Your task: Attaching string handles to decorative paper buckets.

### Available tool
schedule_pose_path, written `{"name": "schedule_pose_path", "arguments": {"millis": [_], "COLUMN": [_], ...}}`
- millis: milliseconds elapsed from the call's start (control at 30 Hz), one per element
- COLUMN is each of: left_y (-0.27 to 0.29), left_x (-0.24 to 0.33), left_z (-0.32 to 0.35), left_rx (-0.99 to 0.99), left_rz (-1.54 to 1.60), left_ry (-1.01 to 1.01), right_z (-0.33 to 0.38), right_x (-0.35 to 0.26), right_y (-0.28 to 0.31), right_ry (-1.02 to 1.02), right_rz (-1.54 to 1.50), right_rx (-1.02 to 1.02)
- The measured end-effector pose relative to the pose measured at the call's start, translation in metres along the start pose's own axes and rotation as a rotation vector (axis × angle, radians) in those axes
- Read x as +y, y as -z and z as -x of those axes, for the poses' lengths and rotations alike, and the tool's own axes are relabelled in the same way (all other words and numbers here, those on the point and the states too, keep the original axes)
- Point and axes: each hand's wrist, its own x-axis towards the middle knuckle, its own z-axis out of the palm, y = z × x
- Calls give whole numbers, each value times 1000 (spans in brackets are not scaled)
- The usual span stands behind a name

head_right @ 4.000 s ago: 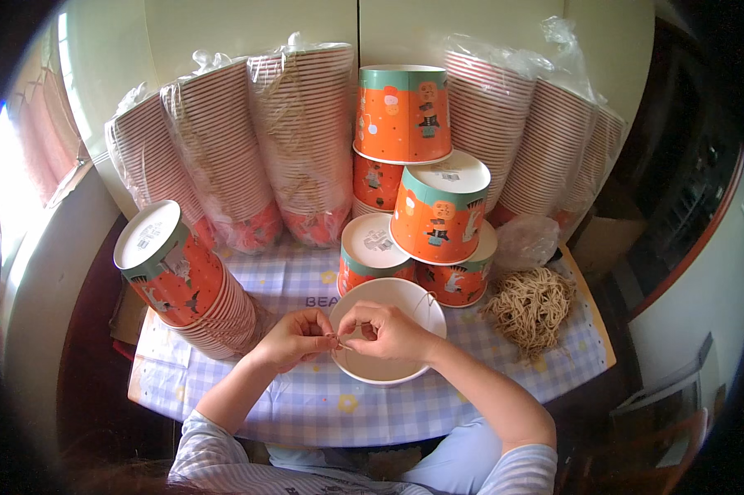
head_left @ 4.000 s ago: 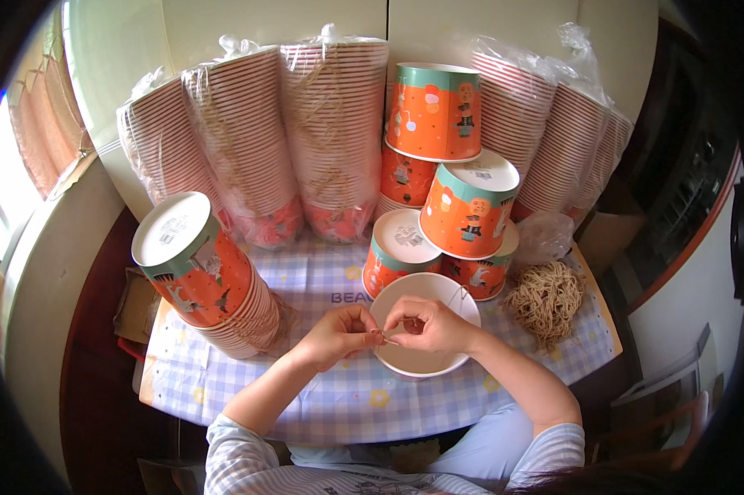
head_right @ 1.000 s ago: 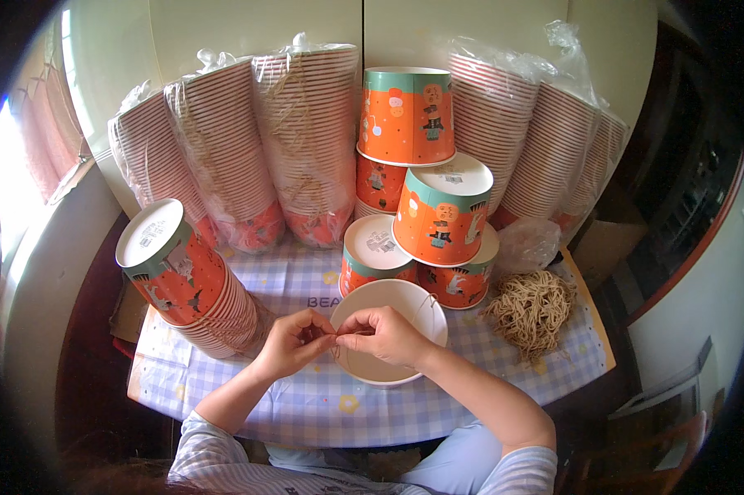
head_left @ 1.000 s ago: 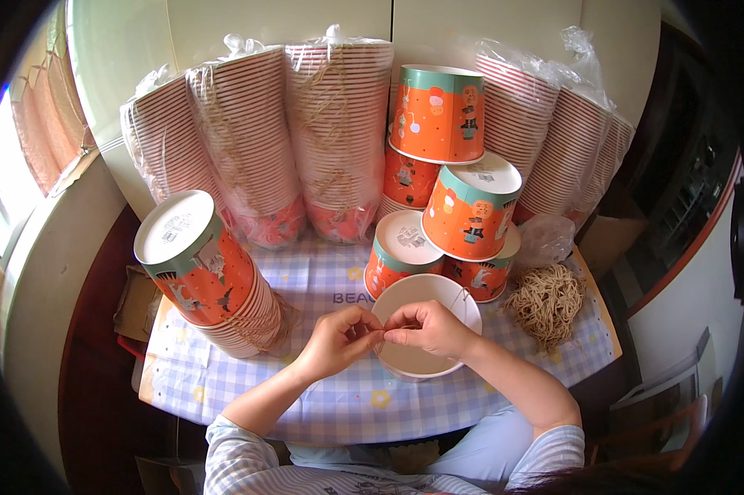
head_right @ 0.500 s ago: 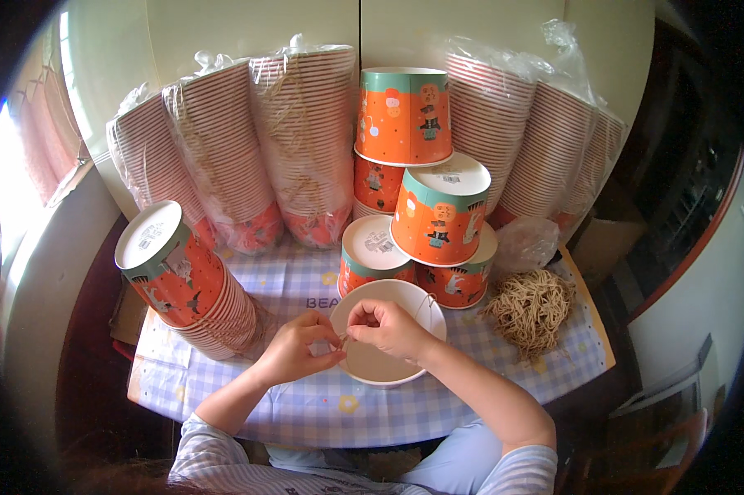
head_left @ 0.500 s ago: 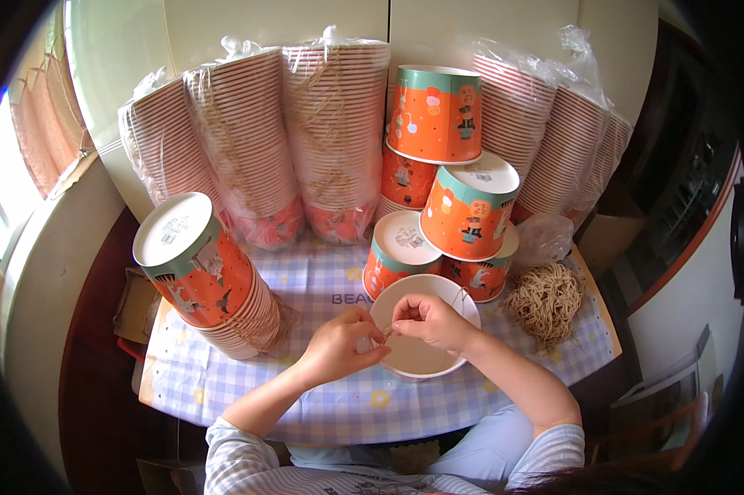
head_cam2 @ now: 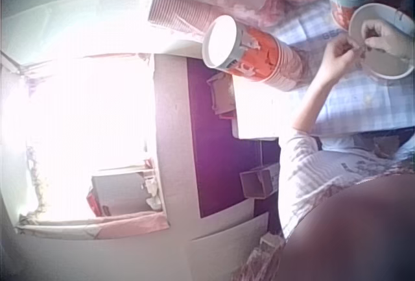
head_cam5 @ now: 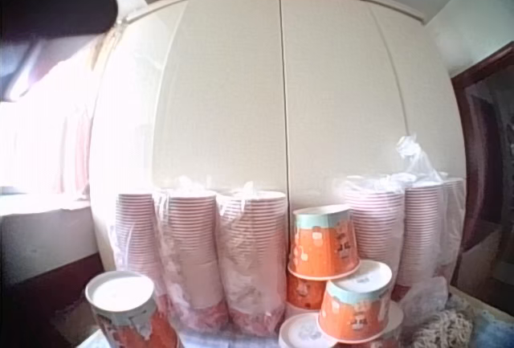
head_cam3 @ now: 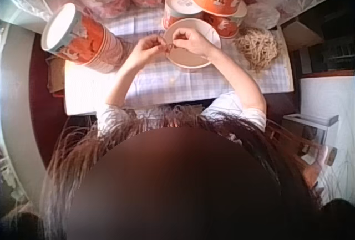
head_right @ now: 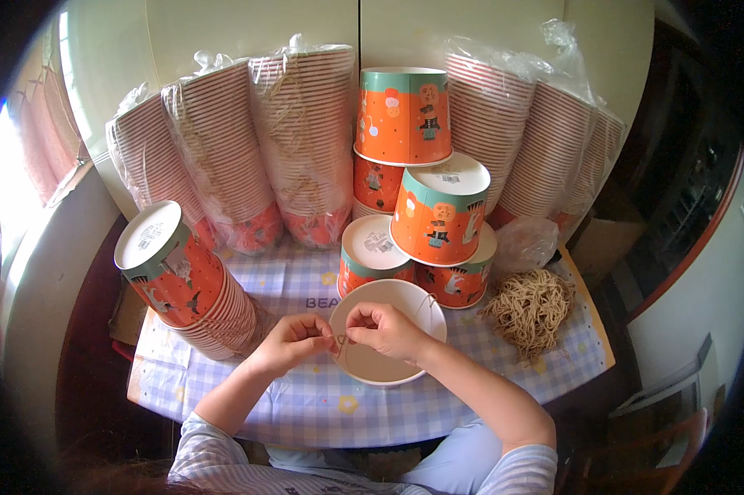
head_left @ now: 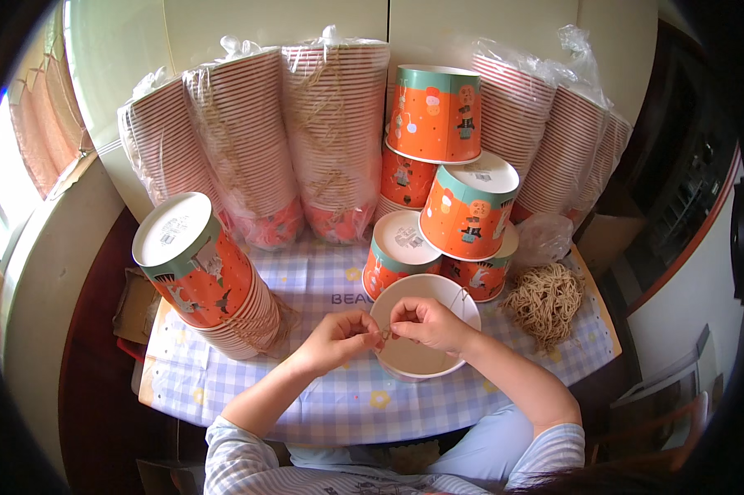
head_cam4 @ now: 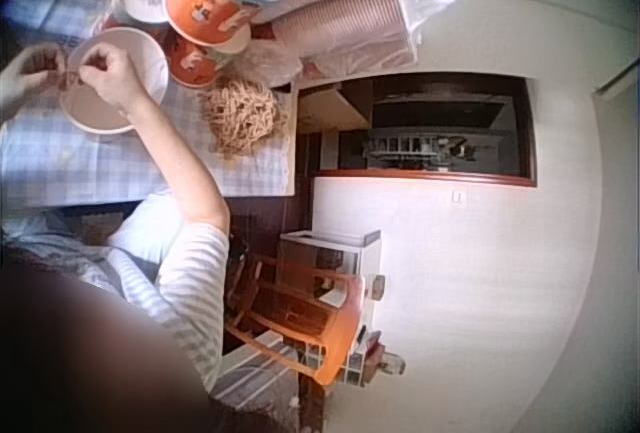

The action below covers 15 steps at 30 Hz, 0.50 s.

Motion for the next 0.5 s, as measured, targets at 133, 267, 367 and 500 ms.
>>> {"name": "schedule_pose_path", "arguments": {"millis": [133, 267, 367, 500], "left_y": [6, 12, 17, 23], "left_x": [3, 4, -3, 4], "left_z": [0, -1, -7, -8], "left_rx": [-12, 74, 158, 222], "left_rz": [72, 72, 12, -567], "left_ry": [24, 81, 18, -25], "right_z": [0, -2, -3, -4], "right_x": [1, 7, 8, 9], "right_y": [-1, -1, -1, 0], "right_ry": [-3, 10, 16, 33], "right_rz": [9, -2, -5, 9], "right_rx": [1, -10, -13, 25]}}
